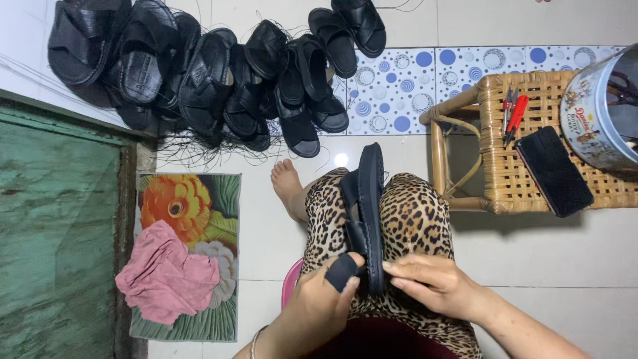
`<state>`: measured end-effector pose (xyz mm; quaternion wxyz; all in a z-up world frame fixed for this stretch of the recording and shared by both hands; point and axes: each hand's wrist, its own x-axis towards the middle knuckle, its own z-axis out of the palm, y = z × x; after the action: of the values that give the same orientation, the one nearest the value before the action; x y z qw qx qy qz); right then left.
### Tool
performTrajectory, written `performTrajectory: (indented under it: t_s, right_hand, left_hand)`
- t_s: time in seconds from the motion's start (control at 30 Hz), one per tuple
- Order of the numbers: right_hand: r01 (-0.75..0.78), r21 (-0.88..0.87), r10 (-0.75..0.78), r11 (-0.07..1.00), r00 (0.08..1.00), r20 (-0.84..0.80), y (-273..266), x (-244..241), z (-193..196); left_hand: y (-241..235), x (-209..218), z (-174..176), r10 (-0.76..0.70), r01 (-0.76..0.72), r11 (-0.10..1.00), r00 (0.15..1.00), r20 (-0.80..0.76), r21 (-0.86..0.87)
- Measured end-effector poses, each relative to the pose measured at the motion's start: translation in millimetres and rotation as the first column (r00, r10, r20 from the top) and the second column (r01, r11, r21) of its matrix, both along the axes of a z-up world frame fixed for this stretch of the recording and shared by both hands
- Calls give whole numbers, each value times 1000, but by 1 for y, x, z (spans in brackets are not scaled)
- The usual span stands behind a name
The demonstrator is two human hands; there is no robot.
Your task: The person sits on the floor and sews a black slipper using a needle and thread. They hold the slipper on their lap, pull the thread through the sole, and occasionally pick up another slipper from a pile nearby. A smartphone is briefly handled and placed on a chair.
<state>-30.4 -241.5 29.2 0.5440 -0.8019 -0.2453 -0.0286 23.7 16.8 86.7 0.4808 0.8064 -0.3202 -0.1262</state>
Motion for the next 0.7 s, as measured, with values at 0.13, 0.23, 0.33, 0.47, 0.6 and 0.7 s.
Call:
performTrajectory:
  t_s: [0.13, 0.23, 0.33, 0.47, 0.6, 0.7]
  right_hand:
    - [-218, -104, 193, 970, 959, -207, -25, -11, -4]
    - [-298, -212, 204, 931, 904, -375, -29, -14, -2]
    - [-290, -331, 115, 898, 881, -459, -22, -25, -4]
    - [-217, -429, 0, 877, 893, -451, -31, -43, -9]
    - [-169, -500, -202, 849, 772, -603, -60, -73, 4]
    - [-14, -505, -319, 863, 760, -566, -48, -78, -13]
  left_hand:
    - [0, -17, -20, 38, -33, 998, 994, -101, 57]
    - [-8, -23, -30, 182, -183, 983, 983, -31, -17]
    - [-23, -31, -32, 215, -185, 969, 958, -190, 162]
    - [-30, -37, -46, 293, -311, 918, 950, 106, 247]
    - [-20, -32, -46, 225, -213, 905, 974, 10, 367]
    - [-27, -24, -37, 269, -325, 923, 928, 258, 206]
